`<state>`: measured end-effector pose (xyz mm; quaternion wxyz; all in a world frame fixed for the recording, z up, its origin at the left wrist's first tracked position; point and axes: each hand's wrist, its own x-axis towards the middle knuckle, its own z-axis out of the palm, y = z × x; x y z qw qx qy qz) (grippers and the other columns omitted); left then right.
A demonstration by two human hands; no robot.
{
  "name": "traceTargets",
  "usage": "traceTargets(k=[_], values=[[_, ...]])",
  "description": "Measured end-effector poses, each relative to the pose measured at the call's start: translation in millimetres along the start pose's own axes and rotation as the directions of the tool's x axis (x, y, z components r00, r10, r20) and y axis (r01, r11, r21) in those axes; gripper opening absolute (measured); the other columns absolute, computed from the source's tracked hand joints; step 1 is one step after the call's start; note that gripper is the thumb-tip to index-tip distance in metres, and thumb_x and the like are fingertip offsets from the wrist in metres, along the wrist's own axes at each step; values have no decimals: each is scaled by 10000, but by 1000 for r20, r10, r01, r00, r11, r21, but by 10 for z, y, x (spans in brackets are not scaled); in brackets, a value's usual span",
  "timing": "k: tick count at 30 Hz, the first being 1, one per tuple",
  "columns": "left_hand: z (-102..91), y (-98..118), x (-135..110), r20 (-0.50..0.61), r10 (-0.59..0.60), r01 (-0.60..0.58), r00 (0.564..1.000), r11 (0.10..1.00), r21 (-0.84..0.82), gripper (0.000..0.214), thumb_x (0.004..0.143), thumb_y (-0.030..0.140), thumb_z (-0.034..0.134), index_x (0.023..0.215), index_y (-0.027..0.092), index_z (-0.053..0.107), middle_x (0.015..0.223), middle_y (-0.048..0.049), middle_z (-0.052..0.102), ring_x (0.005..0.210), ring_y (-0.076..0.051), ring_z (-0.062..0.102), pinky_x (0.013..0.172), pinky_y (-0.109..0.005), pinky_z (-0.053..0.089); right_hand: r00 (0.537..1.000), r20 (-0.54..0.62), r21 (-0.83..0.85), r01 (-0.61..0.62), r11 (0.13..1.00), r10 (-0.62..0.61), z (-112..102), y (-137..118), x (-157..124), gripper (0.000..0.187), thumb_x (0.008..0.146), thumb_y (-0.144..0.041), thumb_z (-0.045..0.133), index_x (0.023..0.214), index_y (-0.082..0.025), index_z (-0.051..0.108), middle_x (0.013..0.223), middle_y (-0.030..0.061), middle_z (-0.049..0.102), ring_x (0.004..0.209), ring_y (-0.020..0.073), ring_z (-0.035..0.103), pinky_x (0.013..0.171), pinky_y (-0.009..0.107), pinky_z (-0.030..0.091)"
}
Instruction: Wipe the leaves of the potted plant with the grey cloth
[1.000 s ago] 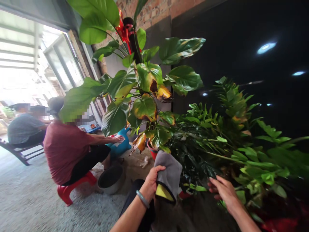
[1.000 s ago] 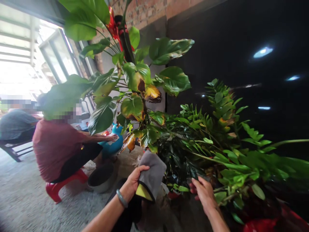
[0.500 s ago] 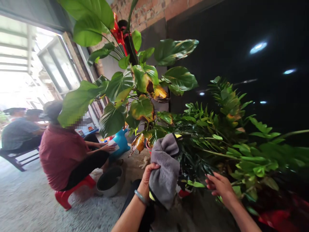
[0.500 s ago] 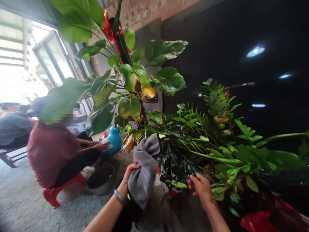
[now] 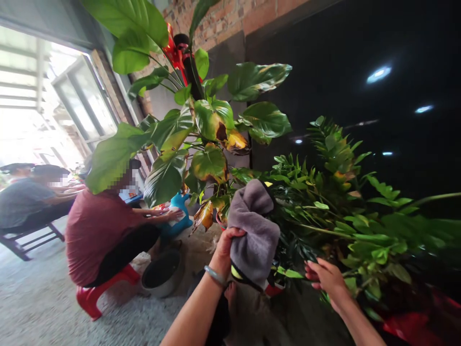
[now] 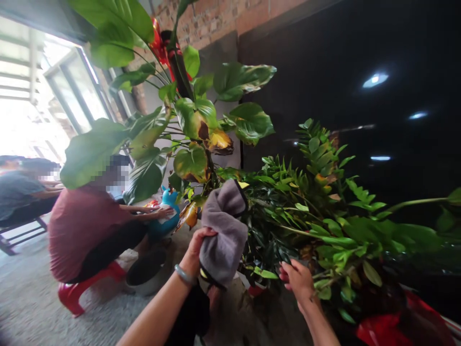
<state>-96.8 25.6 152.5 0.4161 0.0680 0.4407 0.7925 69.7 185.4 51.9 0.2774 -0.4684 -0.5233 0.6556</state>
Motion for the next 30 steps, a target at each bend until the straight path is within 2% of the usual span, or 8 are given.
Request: traceTargets(k=[3, 7, 13, 16, 20, 23, 27, 30], values=[[1, -227, 73, 27, 24, -28, 999, 987, 161, 267, 419, 48, 590, 657, 157, 642, 542, 11, 653, 497, -158, 564, 545, -276, 445, 1000, 13, 3, -6, 1000, 6, -16, -39, -24, 287, 410, -422, 596, 597, -204, 592, 560, 52, 649, 534, 198, 628, 427, 256, 407], [-151, -444, 40, 126, -66, 26, 990, 954, 299, 219, 403, -1, 555, 546, 144, 637, 487, 10, 619, 456, -142, 517, 486, -258, 407, 999, 33, -1, -19, 1000, 19, -45, -29, -22, 242, 432, -406, 593, 575, -210, 587, 534, 38, 646, 521, 198, 629, 417, 249, 398], [69, -16, 131, 220, 86, -121, 972, 981, 153, 192, 423, 78, 597, 589, 165, 640, 583, 13, 663, 629, -201, 629, 659, -296, 515, 998, 61, -20, -8, 1000, 9, -65, 33, 34, 215, 488, -379, 620, 624, -214, 612, 546, 23, 659, 516, 183, 628, 415, 236, 398], [202, 27, 259, 223, 115, -139, 968, 986, 97, 218, 449, 123, 625, 662, 161, 647, 671, -18, 696, 737, -235, 661, 753, -337, 515, 997, 77, -21, -1, 1000, 2, -72, 67, 84, 209, 495, -371, 643, 621, -210, 603, 555, 26, 665, 526, 182, 634, 413, 228, 399], [95, -299, 314, 180, -66, 10, 981, 955, 296, 276, 418, 58, 617, 674, 133, 685, 593, -18, 686, 551, -178, 604, 586, -290, 474, 995, 105, -23, 4, 1000, -1, -91, 125, 151, 209, 494, -377, 654, 609, -219, 580, 498, -6, 638, 483, 181, 616, 392, 232, 391], [-38, -433, 246, 199, -198, 104, 960, 909, 404, 249, 393, 29, 561, 591, 139, 666, 522, -2, 660, 500, -168, 579, 531, -274, 453, 992, 122, -25, 12, 1000, -9, -102, 174, 171, 209, 499, -385, 654, 565, -227, 533, 449, -28, 604, 432, 173, 586, 368, 231, 372], [98, -165, 211, 314, -134, 61, 940, 971, 231, 296, 400, 49, 539, 642, 137, 684, 605, -20, 696, 701, -250, 670, 718, -343, 519, 991, 130, -31, 44, 999, -39, -98, 214, 170, 198, 534, -386, 644, 617, -216, 587, 523, -10, 645, 468, 156, 606, 380, 213, 379], [323, 41, 314, 263, -56, 36, 963, 996, 82, 283, 442, 72, 583, 700, 129, 682, 626, -20, 696, 728, -246, 682, 818, -371, 516, 991, 132, -44, 45, 998, -39, -86, 210, 179, 214, 543, -386, 635, 666, -212, 617, 531, -3, 651, 469, 160, 610, 371, 212, 376]])
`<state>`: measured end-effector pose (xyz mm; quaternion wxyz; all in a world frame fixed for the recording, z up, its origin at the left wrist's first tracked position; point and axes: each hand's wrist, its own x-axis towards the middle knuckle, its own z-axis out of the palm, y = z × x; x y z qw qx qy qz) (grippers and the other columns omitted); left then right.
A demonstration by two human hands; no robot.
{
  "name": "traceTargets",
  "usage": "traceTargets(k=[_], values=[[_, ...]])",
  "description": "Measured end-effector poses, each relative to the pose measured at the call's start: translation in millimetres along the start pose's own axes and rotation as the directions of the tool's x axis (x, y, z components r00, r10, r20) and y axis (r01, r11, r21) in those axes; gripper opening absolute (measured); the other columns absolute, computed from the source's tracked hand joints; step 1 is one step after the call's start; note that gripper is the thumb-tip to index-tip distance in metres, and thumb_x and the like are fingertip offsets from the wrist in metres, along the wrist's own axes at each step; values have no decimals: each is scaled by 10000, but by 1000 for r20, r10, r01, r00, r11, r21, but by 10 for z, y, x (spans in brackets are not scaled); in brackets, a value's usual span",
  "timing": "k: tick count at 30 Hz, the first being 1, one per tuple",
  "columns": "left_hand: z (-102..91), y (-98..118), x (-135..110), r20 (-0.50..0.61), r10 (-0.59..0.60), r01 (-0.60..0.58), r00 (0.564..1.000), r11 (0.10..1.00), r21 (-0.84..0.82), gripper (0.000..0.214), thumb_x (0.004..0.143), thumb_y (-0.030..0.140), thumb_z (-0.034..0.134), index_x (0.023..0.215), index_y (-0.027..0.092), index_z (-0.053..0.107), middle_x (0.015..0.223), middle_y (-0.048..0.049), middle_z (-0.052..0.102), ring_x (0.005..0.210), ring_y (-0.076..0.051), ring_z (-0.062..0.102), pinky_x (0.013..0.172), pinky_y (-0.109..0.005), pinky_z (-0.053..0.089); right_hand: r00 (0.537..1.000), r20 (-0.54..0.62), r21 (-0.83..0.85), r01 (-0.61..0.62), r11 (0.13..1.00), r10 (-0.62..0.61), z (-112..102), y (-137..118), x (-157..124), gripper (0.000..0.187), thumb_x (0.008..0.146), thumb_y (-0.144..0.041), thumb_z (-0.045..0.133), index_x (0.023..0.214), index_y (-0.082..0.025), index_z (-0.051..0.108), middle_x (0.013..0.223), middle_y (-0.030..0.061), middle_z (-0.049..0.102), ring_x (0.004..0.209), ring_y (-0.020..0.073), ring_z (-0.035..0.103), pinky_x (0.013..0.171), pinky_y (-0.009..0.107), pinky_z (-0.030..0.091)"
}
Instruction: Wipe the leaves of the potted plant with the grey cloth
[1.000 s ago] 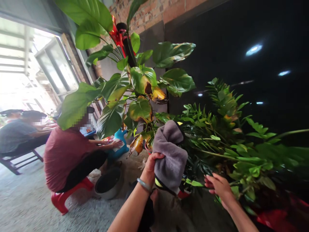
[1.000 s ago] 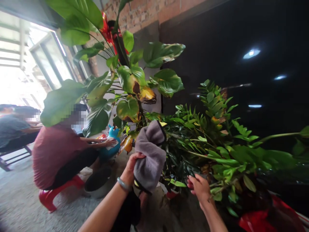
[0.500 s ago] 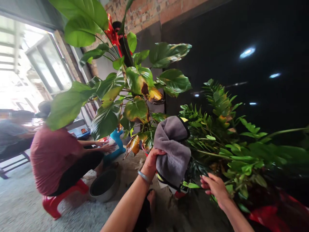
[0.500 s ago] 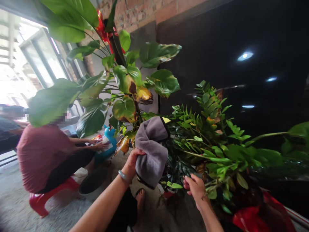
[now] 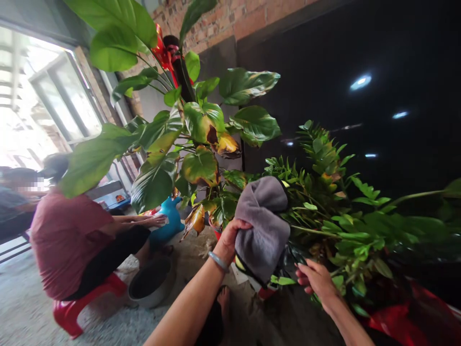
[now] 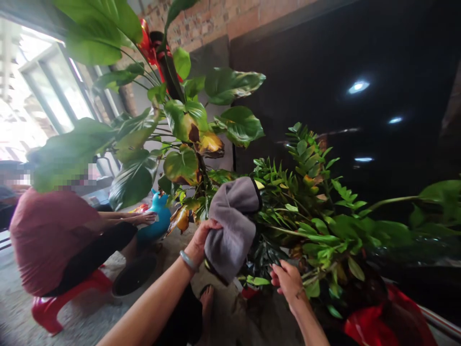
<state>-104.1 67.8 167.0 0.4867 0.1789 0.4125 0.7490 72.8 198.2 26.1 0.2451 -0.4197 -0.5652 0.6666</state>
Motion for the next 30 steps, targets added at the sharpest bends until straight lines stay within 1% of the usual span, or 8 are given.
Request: traceTargets(k=[5, 9, 13, 17, 20, 25, 27, 30], values=[[-97, -274, 136, -137, -95, 102, 986, 994, 45, 280, 469, 64, 640, 740, 129, 669, 617, -18, 691, 595, -182, 639, 707, -330, 502, 1000, -4, 3, -18, 1000, 18, 2, -16, 46, 224, 528, -383, 627, 669, -212, 590, 510, -15, 637, 463, 165, 608, 364, 215, 367], [-333, -542, -34, 11, -235, 224, 972, 940, 256, 300, 395, 31, 582, 661, 115, 691, 585, -25, 696, 575, -193, 630, 606, -290, 463, 998, 18, -2, -56, 998, 56, -14, -15, 59, 181, 514, -359, 625, 585, -219, 533, 441, -23, 579, 407, 174, 575, 332, 222, 327], [-219, -329, -97, 106, -163, 134, 981, 962, 239, 302, 381, 59, 583, 653, 129, 696, 581, -13, 695, 615, -213, 649, 634, -298, 477, 999, 27, -4, -44, 999, 44, -30, 1, 23, 185, 548, -372, 621, 615, -211, 559, 502, -12, 612, 443, 156, 592, 356, 207, 352], [73, -100, 68, 53, 9, -11, 999, 999, 43, 327, 405, 101, 656, 727, 137, 698, 674, -30, 718, 710, -223, 669, 745, -327, 500, 999, 17, -17, -27, 999, 27, -35, 20, 14, 202, 582, -375, 621, 693, -207, 602, 540, -6, 627, 474, 154, 608, 364, 196, 357], [141, -236, 167, -6, -19, 19, 1000, 998, 59, 335, 427, 113, 692, 762, 129, 699, 669, -39, 710, 667, -205, 650, 727, -340, 495, 999, 6, -20, -33, 999, 33, -33, 28, 50, 210, 575, -371, 626, 703, -207, 599, 542, 0, 626, 473, 158, 610, 360, 200, 355], [-22, -598, 52, -66, -184, 194, 981, 896, 399, 246, 377, 39, 636, 592, 149, 682, 523, 6, 658, 525, -171, 557, 588, -320, 444, 999, 6, -15, -54, 998, 54, -22, 14, 76, 189, 537, -347, 636, 666, -220, 584, 418, -39, 542, 401, 174, 566, 333, 229, 345], [-47, -560, -17, 0, -219, 199, 976, 887, 418, 225, 383, 55, 628, 576, 154, 687, 516, 4, 653, 526, -176, 549, 574, -321, 433, 999, 12, -6, -42, 999, 42, -19, 7, 50, 161, 538, -342, 627, 622, -218, 569, 420, -36, 544, 410, 171, 568, 339, 228, 356], [29, -326, -32, 133, -122, 74, 983, 945, 320, 218, 396, 96, 627, 598, 150, 689, 552, -1, 655, 538, -160, 544, 593, -305, 436, 999, 15, 1, -29, 1000, 29, -25, 10, 11, 167, 554, -349, 626, 625, -211, 563, 486, -21, 594, 449, 157, 588, 356, 209, 365]])
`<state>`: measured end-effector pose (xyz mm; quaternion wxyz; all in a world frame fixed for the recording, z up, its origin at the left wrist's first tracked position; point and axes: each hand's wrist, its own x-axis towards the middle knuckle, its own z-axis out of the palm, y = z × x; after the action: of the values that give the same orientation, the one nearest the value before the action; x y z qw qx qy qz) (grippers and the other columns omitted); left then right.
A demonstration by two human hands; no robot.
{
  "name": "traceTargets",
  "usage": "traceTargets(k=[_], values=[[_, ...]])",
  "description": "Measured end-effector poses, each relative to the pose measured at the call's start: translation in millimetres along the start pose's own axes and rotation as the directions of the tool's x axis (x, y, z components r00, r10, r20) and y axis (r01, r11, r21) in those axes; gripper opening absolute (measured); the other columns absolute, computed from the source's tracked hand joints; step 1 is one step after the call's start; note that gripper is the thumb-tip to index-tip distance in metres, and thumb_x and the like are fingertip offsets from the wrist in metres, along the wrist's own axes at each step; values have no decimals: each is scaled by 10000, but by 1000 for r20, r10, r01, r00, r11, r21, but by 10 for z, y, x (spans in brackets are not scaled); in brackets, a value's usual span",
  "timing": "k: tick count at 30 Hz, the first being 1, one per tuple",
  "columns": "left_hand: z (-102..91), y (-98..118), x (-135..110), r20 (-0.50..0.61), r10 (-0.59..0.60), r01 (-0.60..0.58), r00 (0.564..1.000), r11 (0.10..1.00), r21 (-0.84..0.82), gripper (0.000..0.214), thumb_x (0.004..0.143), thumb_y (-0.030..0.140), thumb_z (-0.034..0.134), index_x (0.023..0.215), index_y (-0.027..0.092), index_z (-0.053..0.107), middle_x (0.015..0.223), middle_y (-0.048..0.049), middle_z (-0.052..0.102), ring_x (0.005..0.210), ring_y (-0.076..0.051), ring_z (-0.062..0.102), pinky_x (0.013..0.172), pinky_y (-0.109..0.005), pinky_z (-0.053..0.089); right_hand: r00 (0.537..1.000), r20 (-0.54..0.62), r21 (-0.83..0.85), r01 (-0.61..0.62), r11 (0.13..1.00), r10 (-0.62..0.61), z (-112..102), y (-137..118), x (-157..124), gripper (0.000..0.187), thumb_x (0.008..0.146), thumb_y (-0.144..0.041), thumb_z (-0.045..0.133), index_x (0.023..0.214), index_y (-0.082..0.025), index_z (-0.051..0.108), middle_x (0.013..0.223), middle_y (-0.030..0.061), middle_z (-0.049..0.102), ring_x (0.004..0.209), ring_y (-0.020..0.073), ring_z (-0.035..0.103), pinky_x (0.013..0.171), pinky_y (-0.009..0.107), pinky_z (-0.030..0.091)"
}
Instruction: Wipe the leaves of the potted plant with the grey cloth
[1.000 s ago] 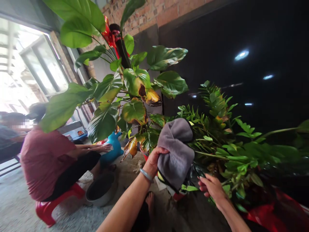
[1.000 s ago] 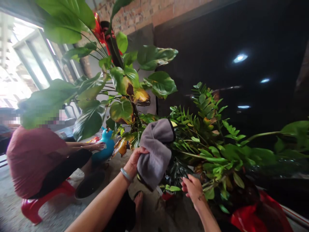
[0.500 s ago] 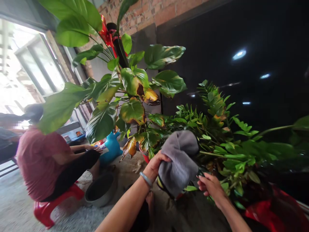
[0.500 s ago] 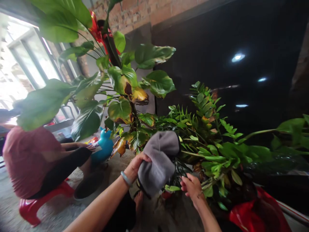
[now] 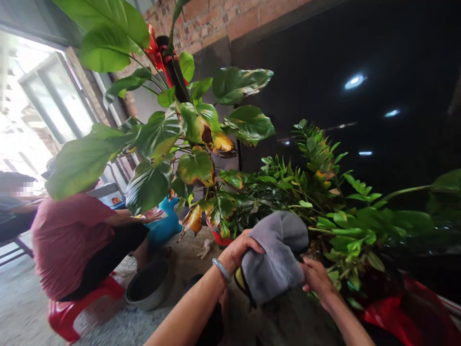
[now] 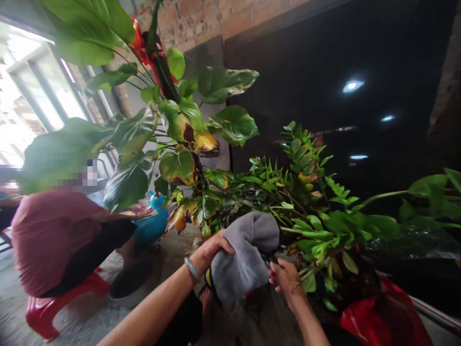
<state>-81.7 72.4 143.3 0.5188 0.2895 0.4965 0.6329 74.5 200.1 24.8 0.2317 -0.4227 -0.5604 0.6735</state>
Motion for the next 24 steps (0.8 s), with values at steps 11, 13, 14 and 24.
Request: traceTargets(k=[11, 13, 14, 24], values=[[-127, -367, -112, -237, -128, 184, 963, 956, 229, 257, 298, 116, 725, 538, 152, 638, 469, 60, 583, 479, -121, 488, 490, -236, 371, 999, -7, -19, -48, 999, 47, 2, -42, 37, 141, 563, -340, 591, 598, -233, 506, 457, -23, 550, 425, 158, 557, 345, 221, 334], [-171, -413, -220, -201, -205, 260, 958, 916, 304, 255, 280, 128, 747, 501, 155, 624, 450, 70, 565, 463, -114, 466, 468, -231, 353, 999, 5, -31, -47, 998, 47, 2, -44, 28, 127, 564, -335, 572, 557, -235, 493, 431, -28, 527, 418, 161, 551, 347, 227, 343], [-178, -374, -256, -171, -209, 253, 963, 920, 300, 245, 288, 137, 751, 497, 153, 624, 459, 66, 574, 465, -115, 467, 468, -233, 354, 999, 9, -37, -47, 998, 47, -1, -40, 23, 122, 564, -335, 568, 556, -233, 501, 433, -27, 533, 424, 165, 560, 350, 228, 352], [-147, -104, -136, -269, 78, -76, 960, 997, 17, 248, 374, 122, 682, 621, 146, 682, 560, 19, 628, 550, -144, 530, 559, -256, 411, 1000, -3, -65, -22, 998, 21, -22, -11, 34, 180, 591, -386, 582, 660, -220, 576, 541, 1, 636, 489, 175, 621, 376, 223, 387]])
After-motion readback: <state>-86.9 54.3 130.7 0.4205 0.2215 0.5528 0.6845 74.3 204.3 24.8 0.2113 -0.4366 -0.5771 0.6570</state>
